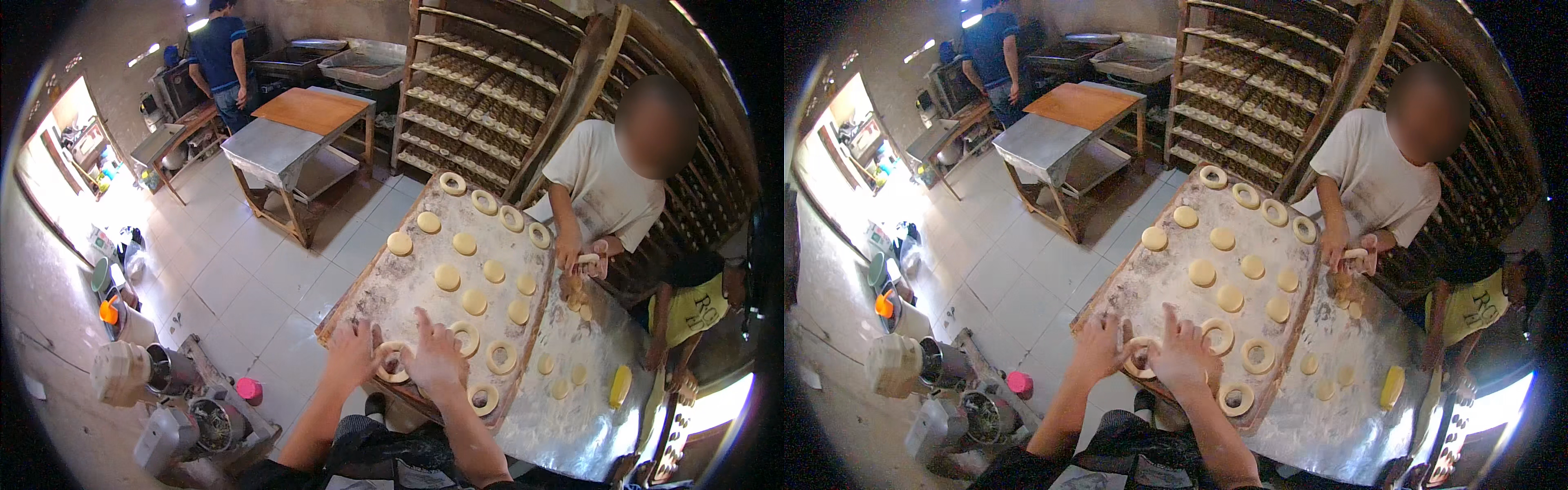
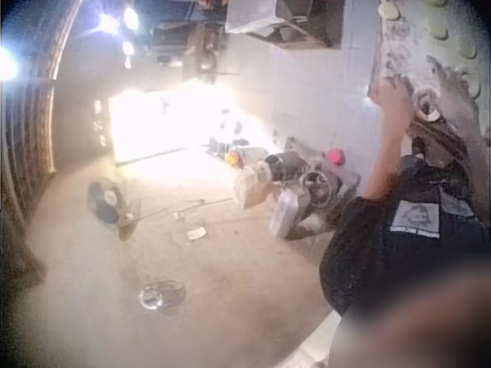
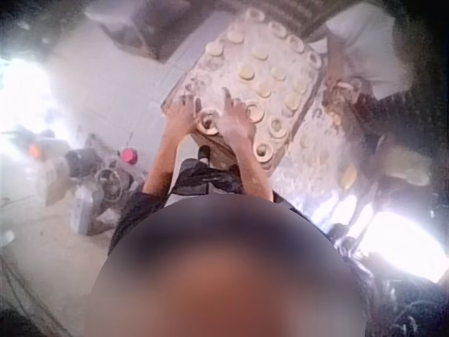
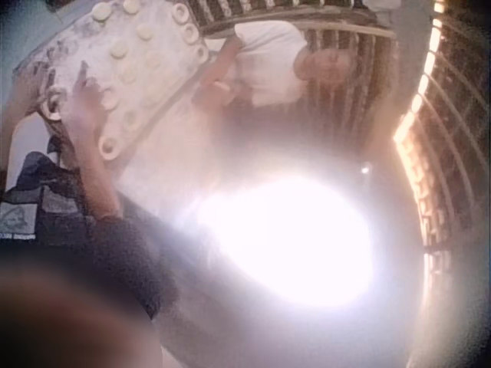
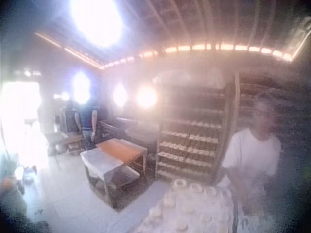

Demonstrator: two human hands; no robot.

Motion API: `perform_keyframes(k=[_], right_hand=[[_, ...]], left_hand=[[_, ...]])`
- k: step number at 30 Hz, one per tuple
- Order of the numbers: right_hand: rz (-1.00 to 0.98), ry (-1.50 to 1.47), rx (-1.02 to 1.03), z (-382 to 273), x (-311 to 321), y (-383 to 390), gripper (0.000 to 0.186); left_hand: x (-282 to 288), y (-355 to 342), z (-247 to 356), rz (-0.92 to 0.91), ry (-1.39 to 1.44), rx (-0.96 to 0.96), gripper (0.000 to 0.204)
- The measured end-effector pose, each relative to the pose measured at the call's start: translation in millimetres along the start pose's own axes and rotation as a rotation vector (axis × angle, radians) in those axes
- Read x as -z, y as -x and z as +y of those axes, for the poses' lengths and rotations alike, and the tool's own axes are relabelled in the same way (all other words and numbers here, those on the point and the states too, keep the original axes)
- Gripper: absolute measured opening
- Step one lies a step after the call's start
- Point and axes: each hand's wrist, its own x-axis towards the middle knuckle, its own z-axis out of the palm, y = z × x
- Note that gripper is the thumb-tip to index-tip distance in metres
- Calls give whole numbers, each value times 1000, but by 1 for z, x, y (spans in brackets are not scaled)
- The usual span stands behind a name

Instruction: The person shapes small dough balls into ring shapes by hand and places them on a wooden board. Other workers are visible in the background handling trays and dough.

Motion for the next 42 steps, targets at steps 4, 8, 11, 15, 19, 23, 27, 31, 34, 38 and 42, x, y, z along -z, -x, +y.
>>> perform_keyframes(k=[4,8,11,15,19,23,27,31,34,38,42], right_hand=[[11,126,47,-7,-22,0,83],[-59,99,-21,-3,-25,7,80],[67,-110,28,33,-10,36,78],[184,-344,-452,168,16,83,50],[306,-334,-880,302,25,129,32],[338,60,-634,352,9,111,33],[201,-192,-523,350,25,93,35],[116,-831,-446,340,76,132,33],[109,-1142,-293,332,113,164,41],[192,-1163,-220,325,150,193,46],[503,-536,-173,308,149,176,54]], left_hand=[[-15,9,4,-7,-160,-17,67],[-11,3,1,-27,-115,-69,74],[0,6,5,-40,31,-197,83],[8,16,41,28,34,-61,69],[-4,14,94,25,285,-111,52],[-48,13,175,-144,474,-235,41],[-91,26,253,-286,575,-327,38],[-115,38,307,-327,500,-283,37],[-121,48,333,-459,621,-306,41],[-122,68,358,-522,850,-246,36],[-120,85,367,-243,636,-353,33]])
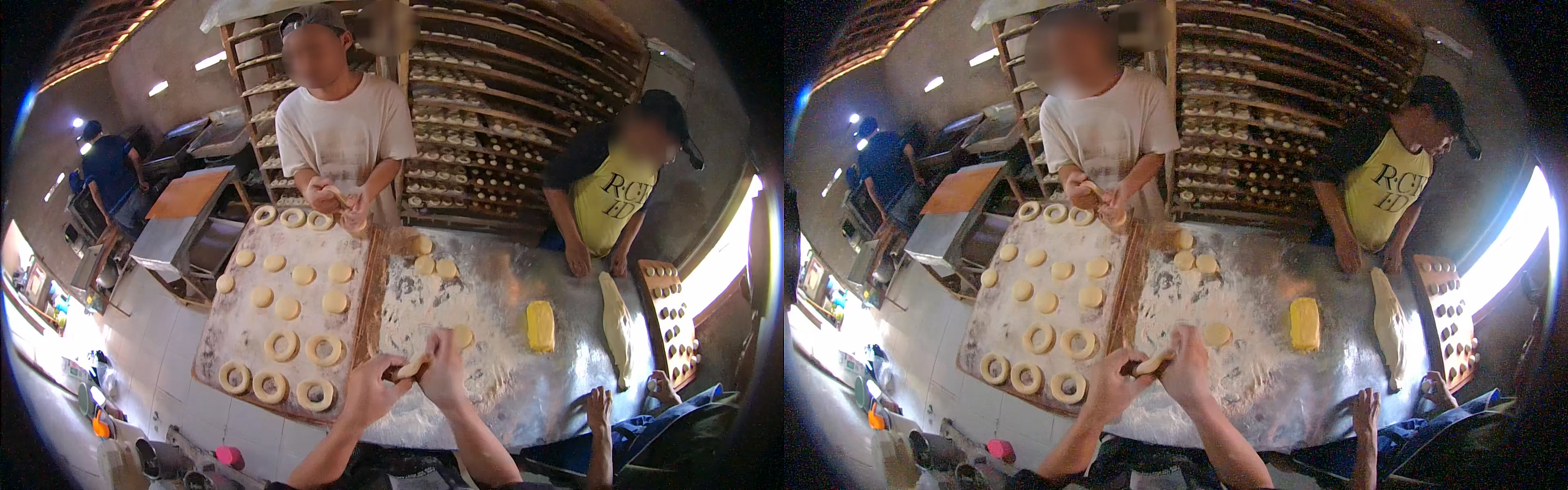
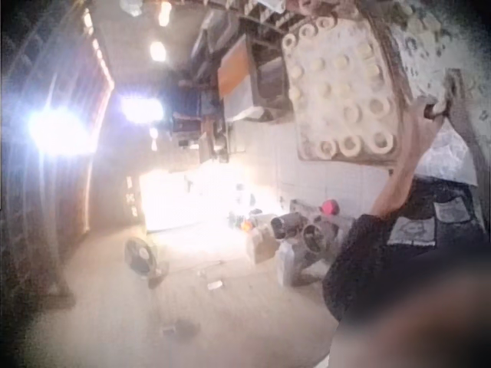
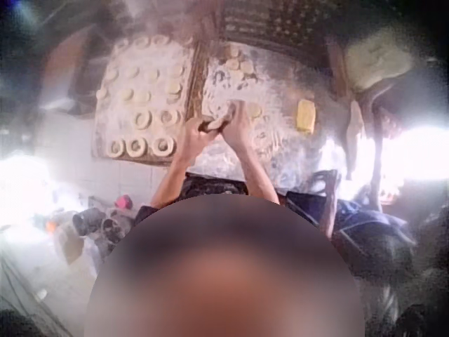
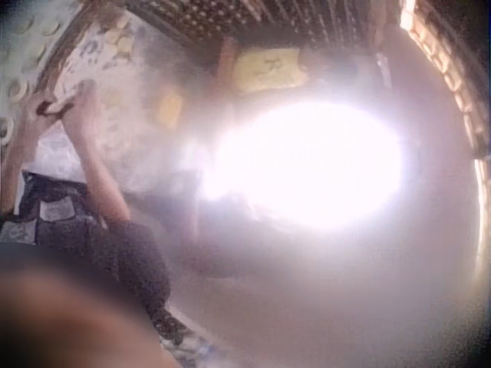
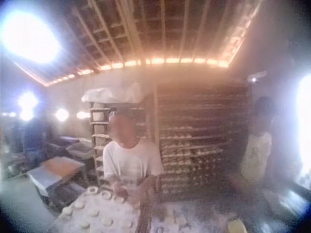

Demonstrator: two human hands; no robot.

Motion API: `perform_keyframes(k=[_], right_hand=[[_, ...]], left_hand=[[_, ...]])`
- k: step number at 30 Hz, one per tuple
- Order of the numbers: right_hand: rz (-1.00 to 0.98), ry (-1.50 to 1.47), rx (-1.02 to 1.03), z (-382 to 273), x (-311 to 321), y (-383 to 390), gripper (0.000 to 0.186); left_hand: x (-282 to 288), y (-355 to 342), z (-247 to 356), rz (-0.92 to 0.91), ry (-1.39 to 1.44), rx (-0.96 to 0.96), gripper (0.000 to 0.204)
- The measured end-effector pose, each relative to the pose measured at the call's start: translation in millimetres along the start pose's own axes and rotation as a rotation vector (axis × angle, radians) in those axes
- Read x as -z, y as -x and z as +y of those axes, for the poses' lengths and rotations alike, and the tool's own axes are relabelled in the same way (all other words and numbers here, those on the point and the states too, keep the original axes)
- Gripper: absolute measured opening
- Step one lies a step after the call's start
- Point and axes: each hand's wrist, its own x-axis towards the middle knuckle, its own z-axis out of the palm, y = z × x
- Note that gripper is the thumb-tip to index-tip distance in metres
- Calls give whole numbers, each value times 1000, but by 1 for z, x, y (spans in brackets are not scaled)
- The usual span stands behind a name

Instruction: The person shapes small dough balls into ring shapes by hand and places them on a wooden board. Other workers are visible in the background handling trays and dough.

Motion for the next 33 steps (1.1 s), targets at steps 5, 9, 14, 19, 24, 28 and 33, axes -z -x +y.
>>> perform_keyframes(k=[5,9,14,19,24,28,33], right_hand=[[-156,-429,-86,17,-35,1,63],[-674,-1645,-192,24,-40,18,53],[-450,-1370,-562,-9,-61,27,46],[-430,-848,-34,-47,-103,28,56],[-477,-827,-18,-84,-144,34,34],[-668,-432,408,-111,-174,20,47],[-681,-1293,-410,-147,-229,37,72]], left_hand=[[-16,4,-12,483,-297,-356,45],[-1,17,-37,485,-4,-219,55],[17,45,-55,190,1218,-16,40],[49,57,-75,425,143,-80,31],[98,73,-87,477,-61,-85,41],[147,89,-101,425,-14,-8,23],[194,97,-125,546,119,21,23]])
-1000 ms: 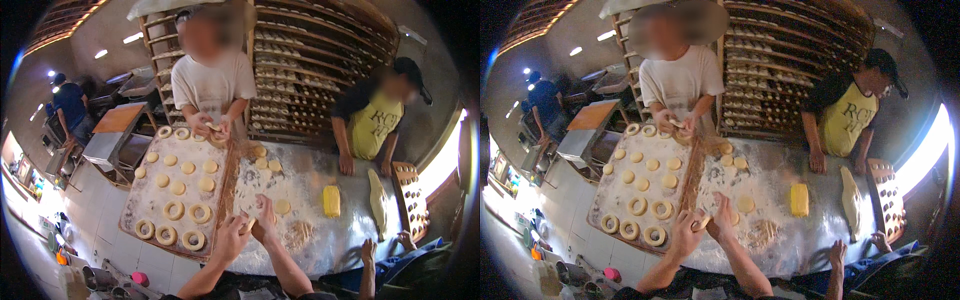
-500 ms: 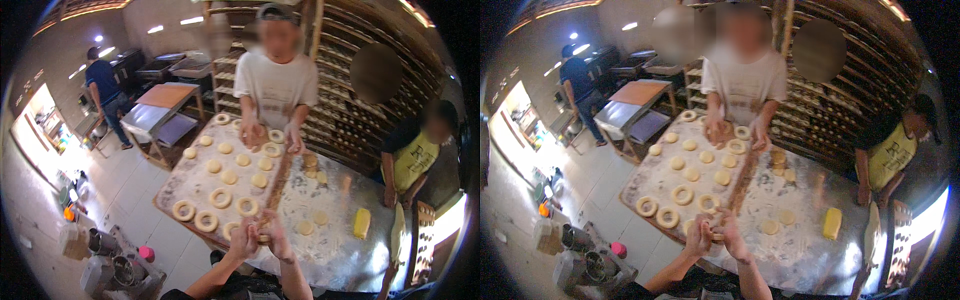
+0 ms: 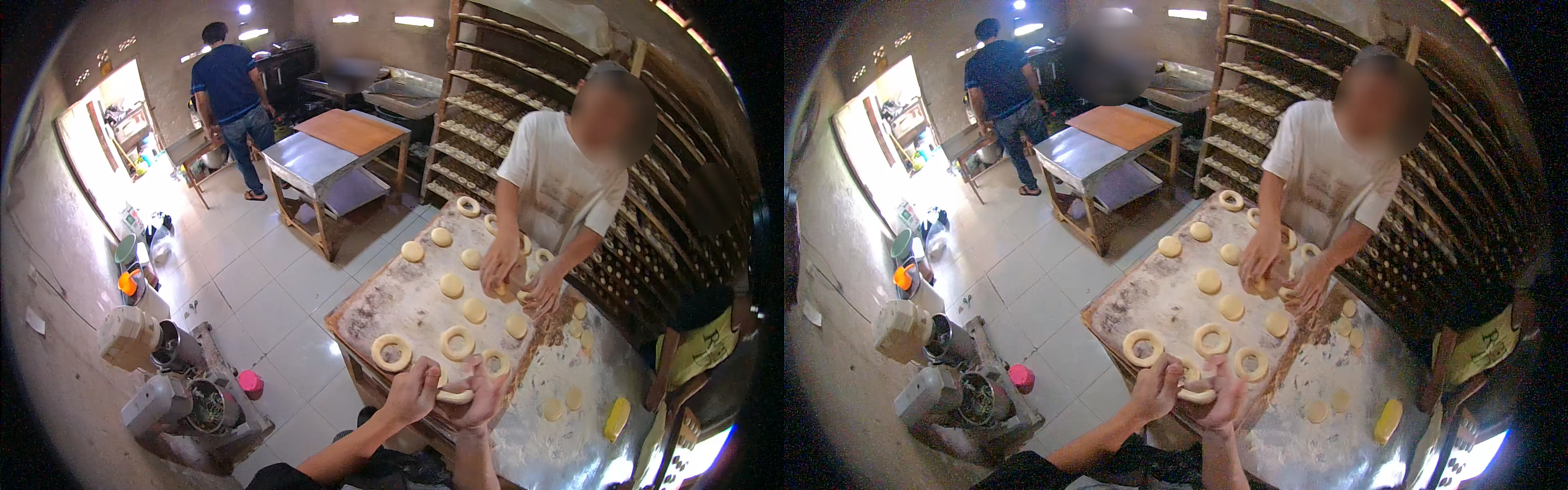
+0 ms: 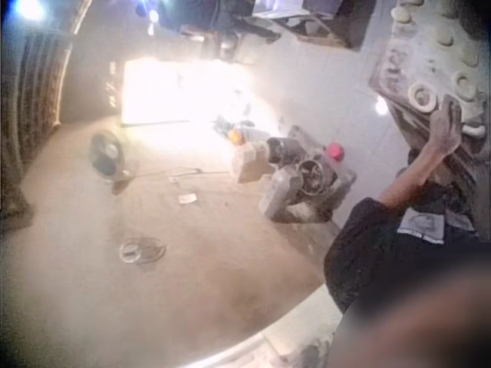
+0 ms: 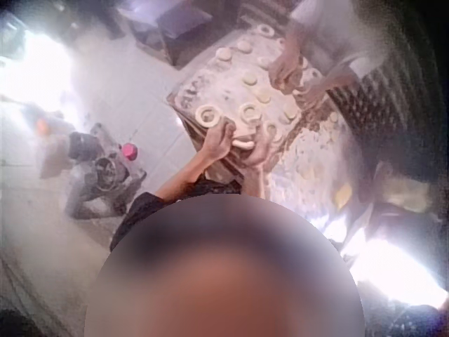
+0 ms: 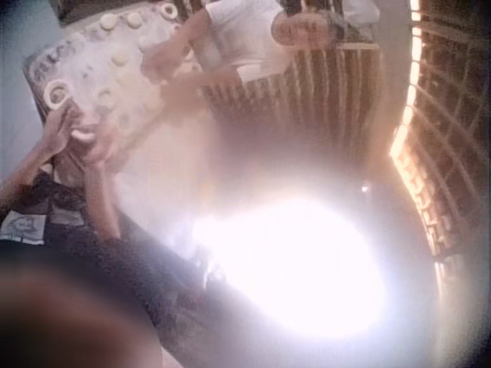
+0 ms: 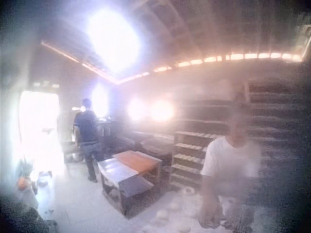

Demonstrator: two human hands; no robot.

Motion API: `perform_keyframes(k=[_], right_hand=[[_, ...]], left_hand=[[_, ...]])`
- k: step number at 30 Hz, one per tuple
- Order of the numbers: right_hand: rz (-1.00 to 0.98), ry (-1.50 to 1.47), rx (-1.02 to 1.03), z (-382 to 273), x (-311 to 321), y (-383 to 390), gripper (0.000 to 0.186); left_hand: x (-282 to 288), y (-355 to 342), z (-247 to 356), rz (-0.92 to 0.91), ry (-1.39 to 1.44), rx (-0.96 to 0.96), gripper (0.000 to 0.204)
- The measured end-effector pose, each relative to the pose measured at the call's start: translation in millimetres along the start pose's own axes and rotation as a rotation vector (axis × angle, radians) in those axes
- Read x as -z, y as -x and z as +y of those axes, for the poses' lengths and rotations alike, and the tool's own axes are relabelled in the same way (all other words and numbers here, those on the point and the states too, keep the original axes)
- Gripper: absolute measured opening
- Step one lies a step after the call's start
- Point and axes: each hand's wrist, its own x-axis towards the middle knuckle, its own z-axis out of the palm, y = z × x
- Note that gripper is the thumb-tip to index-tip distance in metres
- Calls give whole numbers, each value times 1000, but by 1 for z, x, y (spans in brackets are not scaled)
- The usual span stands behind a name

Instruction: The person shapes small dough balls into ring shapes by hand and places them on a wooden board. Other workers are visible in the background handling trays and dough.

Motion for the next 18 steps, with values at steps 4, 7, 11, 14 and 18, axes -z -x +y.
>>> perform_keyframes(k=[4,7,11,14,18], right_hand=[[-46,759,32,27,-20,-38,71],[-262,69,114,44,-35,-58,71],[-145,611,51,47,-45,-66,48],[-149,658,161,45,-47,-79,48],[77,579,-114,56,-51,-102,54]], left_hand=[[38,-14,-16,0,-183,-39,28],[57,-26,-22,77,-171,-77,21],[74,-36,-32,23,-267,-34,24],[85,-43,-40,-14,-269,40,27],[94,-51,-44,-73,-306,29,25]])
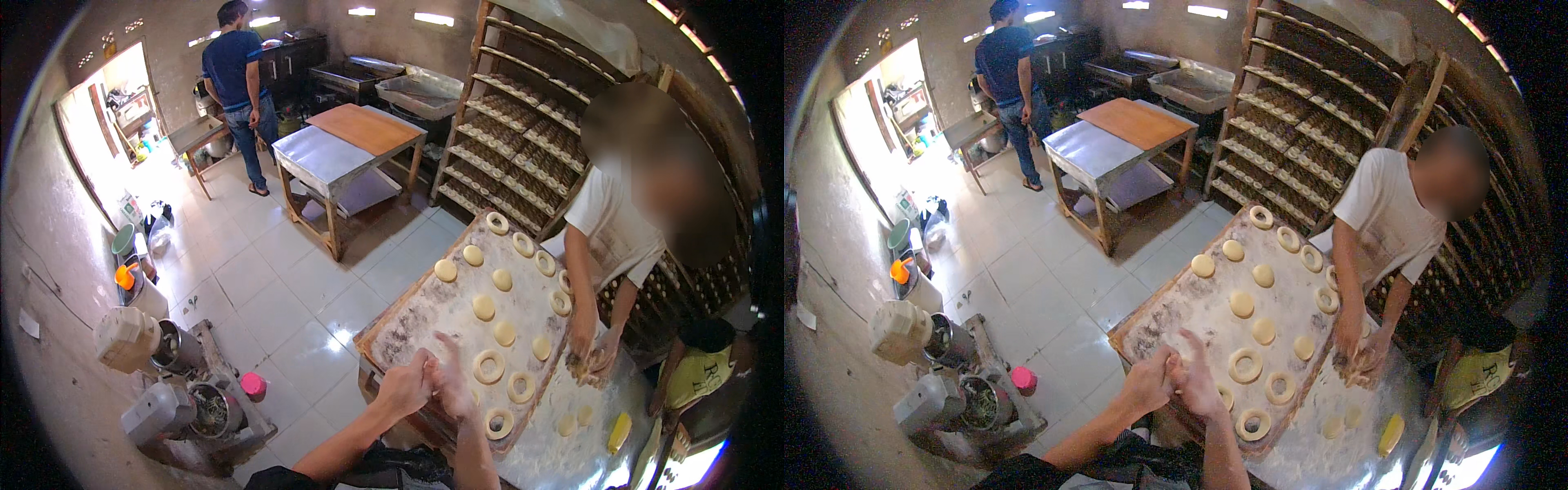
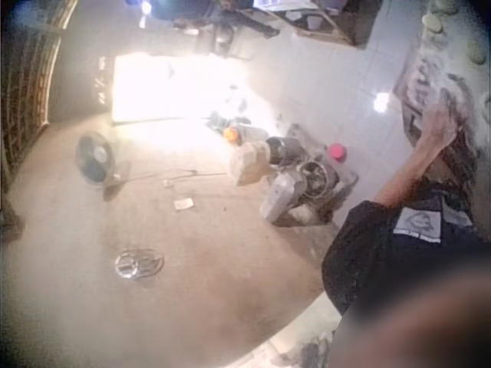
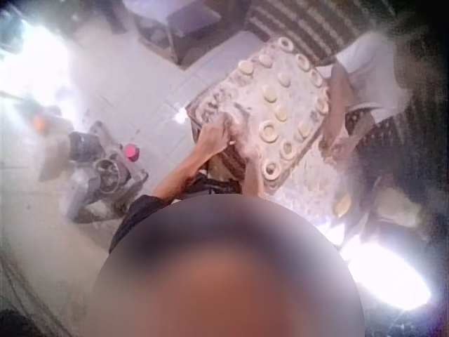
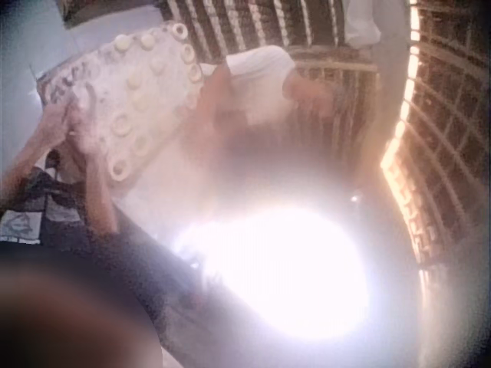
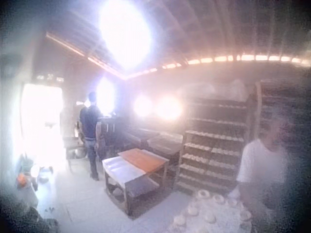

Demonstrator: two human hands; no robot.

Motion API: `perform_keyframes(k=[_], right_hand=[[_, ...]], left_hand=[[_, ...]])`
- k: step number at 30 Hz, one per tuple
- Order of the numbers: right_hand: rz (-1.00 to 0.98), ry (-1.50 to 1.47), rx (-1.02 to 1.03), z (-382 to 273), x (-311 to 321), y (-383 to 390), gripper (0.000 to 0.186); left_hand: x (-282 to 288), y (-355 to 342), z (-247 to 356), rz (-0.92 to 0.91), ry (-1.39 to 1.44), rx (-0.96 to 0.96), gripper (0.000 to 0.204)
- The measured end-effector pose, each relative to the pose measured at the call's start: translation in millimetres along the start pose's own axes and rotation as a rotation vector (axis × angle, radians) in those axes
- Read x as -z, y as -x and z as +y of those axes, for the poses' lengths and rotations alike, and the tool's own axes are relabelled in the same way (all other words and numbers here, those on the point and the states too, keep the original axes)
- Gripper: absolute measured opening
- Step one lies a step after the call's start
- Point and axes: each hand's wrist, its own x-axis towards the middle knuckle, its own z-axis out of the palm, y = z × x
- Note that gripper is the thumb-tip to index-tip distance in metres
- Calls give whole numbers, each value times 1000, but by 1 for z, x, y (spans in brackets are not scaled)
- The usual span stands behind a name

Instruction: The person shapes small dough balls into ring shapes by hand and places them on a wooden board. Other workers are visible in the background handling trays and dough.

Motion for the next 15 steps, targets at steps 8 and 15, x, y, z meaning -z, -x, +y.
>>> perform_keyframes(k=[8,15], right_hand=[[-210,-281,-210,-11,-1,-44,65],[92,870,-126,9,-27,-125,89]], left_hand=[[32,-35,-18,19,86,282,35],[49,-78,-65,67,-507,383,52]])
